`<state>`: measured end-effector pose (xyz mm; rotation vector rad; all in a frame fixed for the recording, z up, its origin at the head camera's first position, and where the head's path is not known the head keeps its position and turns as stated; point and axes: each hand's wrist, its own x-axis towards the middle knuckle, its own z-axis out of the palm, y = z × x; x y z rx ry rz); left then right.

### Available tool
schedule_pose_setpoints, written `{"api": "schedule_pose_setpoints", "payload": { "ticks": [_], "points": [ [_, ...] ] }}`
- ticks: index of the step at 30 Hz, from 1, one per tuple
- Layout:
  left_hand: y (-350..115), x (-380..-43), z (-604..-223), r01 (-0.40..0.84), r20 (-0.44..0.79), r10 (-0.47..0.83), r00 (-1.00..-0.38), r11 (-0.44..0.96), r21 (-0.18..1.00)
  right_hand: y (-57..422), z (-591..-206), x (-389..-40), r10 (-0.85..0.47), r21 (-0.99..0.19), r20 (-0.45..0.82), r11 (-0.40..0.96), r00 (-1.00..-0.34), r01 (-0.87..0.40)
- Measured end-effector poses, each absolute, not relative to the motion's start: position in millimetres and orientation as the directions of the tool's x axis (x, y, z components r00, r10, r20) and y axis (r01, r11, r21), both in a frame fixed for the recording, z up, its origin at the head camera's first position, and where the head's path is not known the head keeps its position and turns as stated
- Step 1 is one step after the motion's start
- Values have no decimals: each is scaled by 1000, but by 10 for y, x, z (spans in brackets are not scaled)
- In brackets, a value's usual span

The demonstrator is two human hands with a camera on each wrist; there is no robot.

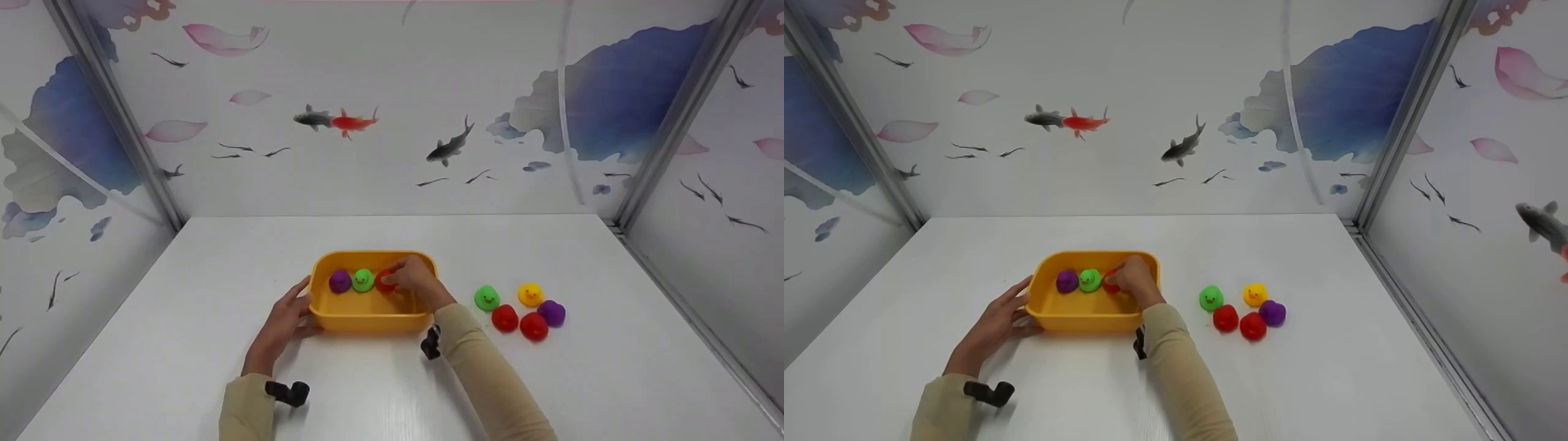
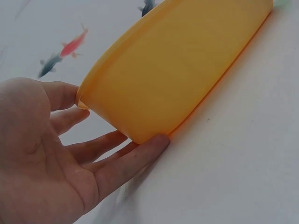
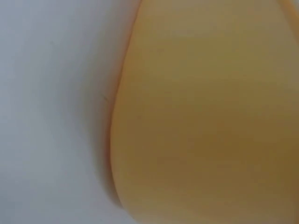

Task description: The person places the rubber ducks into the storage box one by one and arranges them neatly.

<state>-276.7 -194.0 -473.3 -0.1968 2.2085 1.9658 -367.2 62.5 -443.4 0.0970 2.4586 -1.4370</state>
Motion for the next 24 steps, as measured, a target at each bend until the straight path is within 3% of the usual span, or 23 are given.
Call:
{"api": "schedule_pose_setpoints", "payload": {
  "ticks": [17,24],
  "points": [
    [-1966,-2783,-4789,-208,-212,17,-977,121,971,1014,-4023,-3414,-258,-845,-192,534,-947,26],
    [-1954,-2763,-4763,-206,-211,22,-977,134,969,1435,-3887,-3195,-238,-866,-100,498,-966,-33]
  ]
}}
